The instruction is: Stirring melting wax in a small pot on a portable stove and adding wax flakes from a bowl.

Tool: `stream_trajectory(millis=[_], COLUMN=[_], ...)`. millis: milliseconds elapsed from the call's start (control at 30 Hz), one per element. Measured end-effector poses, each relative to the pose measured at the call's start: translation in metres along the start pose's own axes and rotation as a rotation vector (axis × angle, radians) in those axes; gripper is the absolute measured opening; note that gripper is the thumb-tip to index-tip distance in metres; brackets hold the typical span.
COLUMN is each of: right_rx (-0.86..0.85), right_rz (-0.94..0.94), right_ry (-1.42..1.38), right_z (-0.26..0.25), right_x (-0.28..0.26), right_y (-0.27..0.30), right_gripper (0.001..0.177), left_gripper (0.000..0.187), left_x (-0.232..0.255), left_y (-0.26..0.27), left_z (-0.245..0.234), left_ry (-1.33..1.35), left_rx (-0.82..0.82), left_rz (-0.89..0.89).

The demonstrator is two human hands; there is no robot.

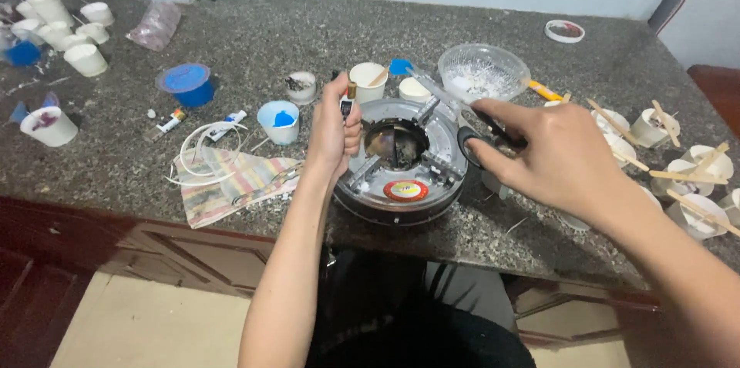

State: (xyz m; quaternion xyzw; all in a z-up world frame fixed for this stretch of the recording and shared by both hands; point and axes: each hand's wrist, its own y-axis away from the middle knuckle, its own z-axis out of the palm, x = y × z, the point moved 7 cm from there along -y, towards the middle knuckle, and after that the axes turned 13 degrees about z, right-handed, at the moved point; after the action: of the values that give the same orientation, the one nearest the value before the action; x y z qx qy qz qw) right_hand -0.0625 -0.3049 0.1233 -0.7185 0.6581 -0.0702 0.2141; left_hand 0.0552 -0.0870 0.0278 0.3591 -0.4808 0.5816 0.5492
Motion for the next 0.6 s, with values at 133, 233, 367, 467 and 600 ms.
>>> stream_trajectory(millis=[133,233,367,467,600], right_rx=[-0.027,-0.015,-0.055,-0.058,-0.049], right_rz=[-0.014,-0.013,-0.07,-0.083,-0.083], right_ry=[0.078,0.185,0.174,0.182,0.159], right_z=[0.006,0.01,0.022,0.027,0.023], right_x=[-0.003,-0.008,-0.015,-0.017,-0.017], right_y=[-0.004,-0.01,-0.013,-0.013,-0.016], right_gripper=[0.055,0.056,0.055,0.056,0.055], left_gripper=[0.053,0.05,0.048,0.048,0.062], left_x=[-0.003,-0.007,-0.002,0.002,0.014], left_y=[-0.001,-0.003,0.004,0.01,0.008], left_z=[0.004,0.004,0.005,0.001,-0.011], left_ry=[0.001,-0.017,-0.085,-0.088,-0.079], left_rx=[0.003,0.013,0.019,0.034,-0.034], left_rz=[-0.038,-0.061,-0.068,-0.079,-0.09])
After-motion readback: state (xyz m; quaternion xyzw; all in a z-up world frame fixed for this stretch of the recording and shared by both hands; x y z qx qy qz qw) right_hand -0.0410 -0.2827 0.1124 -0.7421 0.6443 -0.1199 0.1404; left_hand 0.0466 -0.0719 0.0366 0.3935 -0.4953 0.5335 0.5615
